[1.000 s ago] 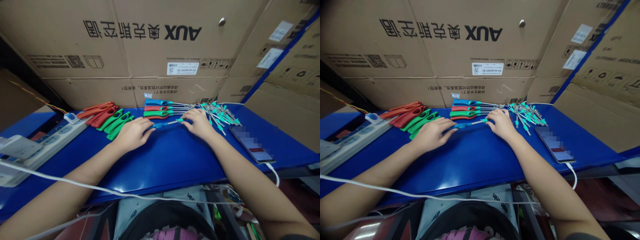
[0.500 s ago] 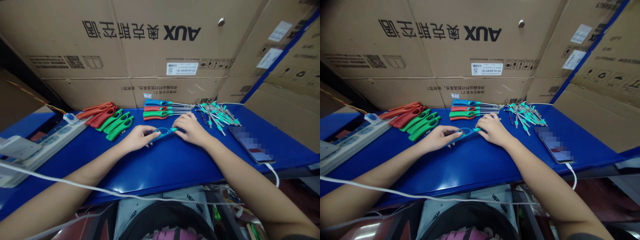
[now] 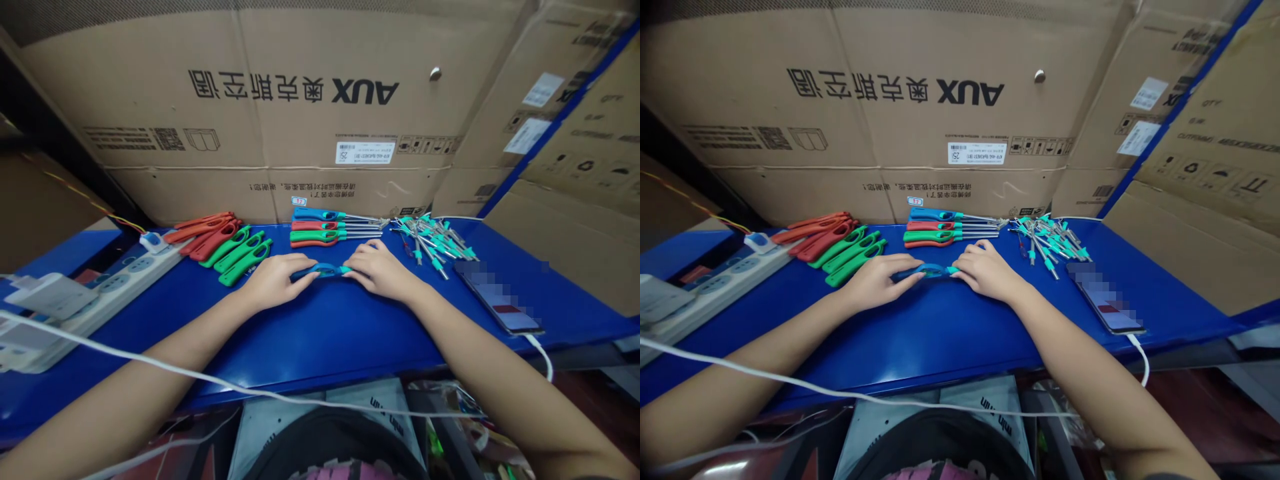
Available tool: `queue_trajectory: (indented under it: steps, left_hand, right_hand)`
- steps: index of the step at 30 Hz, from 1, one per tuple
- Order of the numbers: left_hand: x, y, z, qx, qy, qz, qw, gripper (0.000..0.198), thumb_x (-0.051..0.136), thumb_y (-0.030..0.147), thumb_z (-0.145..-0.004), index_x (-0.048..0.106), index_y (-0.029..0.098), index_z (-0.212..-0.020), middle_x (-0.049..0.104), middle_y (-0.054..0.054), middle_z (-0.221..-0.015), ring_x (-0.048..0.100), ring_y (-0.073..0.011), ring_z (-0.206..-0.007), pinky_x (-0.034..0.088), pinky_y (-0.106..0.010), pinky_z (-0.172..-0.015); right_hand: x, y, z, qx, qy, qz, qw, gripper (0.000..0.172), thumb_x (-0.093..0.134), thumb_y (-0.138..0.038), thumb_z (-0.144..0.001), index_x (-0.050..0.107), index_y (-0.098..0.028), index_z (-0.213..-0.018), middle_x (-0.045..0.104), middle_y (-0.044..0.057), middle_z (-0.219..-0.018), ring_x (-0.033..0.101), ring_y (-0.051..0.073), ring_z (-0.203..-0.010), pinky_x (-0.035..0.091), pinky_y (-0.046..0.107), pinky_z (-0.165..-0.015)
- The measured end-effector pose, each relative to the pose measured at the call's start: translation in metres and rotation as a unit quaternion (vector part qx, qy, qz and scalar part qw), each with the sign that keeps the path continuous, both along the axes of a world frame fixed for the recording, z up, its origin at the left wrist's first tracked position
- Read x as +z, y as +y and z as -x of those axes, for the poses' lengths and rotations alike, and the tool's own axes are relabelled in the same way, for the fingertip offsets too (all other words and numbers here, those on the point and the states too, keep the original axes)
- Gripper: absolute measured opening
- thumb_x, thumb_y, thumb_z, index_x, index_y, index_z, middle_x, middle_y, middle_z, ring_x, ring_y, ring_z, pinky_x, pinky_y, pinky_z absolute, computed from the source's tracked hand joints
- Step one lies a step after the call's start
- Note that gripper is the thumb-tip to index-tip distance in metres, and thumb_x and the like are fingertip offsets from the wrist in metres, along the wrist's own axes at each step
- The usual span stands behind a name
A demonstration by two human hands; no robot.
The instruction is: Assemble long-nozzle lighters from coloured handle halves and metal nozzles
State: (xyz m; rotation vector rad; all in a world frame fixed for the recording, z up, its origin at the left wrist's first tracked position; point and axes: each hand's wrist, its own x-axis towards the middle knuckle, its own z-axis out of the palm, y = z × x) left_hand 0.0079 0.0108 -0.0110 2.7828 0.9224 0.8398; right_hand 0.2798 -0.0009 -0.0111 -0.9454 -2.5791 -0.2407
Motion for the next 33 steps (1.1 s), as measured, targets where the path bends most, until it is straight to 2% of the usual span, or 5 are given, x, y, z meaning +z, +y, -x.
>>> queue_trajectory:
  steps: [8,16,23,28,33]
  left_hand:
    - [-0.001,-0.006,-0.003,-0.007,-0.025,0.029,0.999,0.025,0.056,0.034,-0.094,0.074,0.018,-0.102,0.076,-0.006,-0.094,0.071,-0.0195,-0.082,0.054,-0.028,-0.070]
    - [-0.005,-0.005,-0.008,-0.008,-0.095,0.090,0.991,0.026,0.059,0.037,-0.092,0.075,0.017,-0.097,0.076,-0.006,-0.094,0.071,-0.0198,-0.085,0.053,-0.029,-0.076]
    - [-0.007,-0.002,-0.008,-0.005,-0.126,0.192,0.973,0.029,0.062,0.041,-0.090,0.076,0.016,-0.097,0.076,-0.005,-0.092,0.070,-0.0182,-0.078,0.053,-0.026,-0.069]
    - [-0.002,-0.001,-0.003,-0.036,-0.056,0.102,0.993,0.027,0.058,0.037,-0.093,0.075,0.019,-0.104,0.076,-0.005,-0.093,0.070,-0.0174,-0.078,0.053,-0.026,-0.071]
    - [-0.009,-0.003,-0.002,-0.029,-0.021,-0.012,0.999,0.027,0.055,0.035,-0.095,0.073,0.019,-0.106,0.077,-0.006,-0.098,0.073,-0.0188,-0.084,0.054,-0.026,-0.071]
  right_hand:
    - [-0.012,-0.002,0.010,0.057,-0.026,-0.100,0.993,0.026,0.047,-0.026,-0.101,0.068,-0.012,-0.092,0.069,0.010,-0.080,0.051,0.021,-0.082,0.033,0.037,-0.080]
    - [-0.010,-0.005,0.010,0.060,-0.001,-0.119,0.991,0.023,0.046,-0.020,-0.099,0.065,-0.012,-0.088,0.062,0.010,-0.075,0.047,0.022,-0.080,0.033,0.036,-0.073]
    - [-0.010,-0.007,0.012,0.063,-0.007,-0.125,0.990,0.025,0.044,-0.019,-0.099,0.063,-0.013,-0.084,0.059,0.009,-0.072,0.043,0.022,-0.078,0.030,0.035,-0.070]
    - [-0.011,-0.008,0.013,0.070,-0.009,-0.082,0.994,0.027,0.046,-0.023,-0.099,0.063,-0.014,-0.081,0.058,0.008,-0.070,0.043,0.021,-0.075,0.030,0.035,-0.069]
    - [-0.015,-0.005,0.011,0.058,0.007,-0.038,0.998,0.024,0.049,-0.026,-0.098,0.065,-0.014,-0.083,0.061,0.008,-0.071,0.047,0.020,-0.075,0.031,0.034,-0.069]
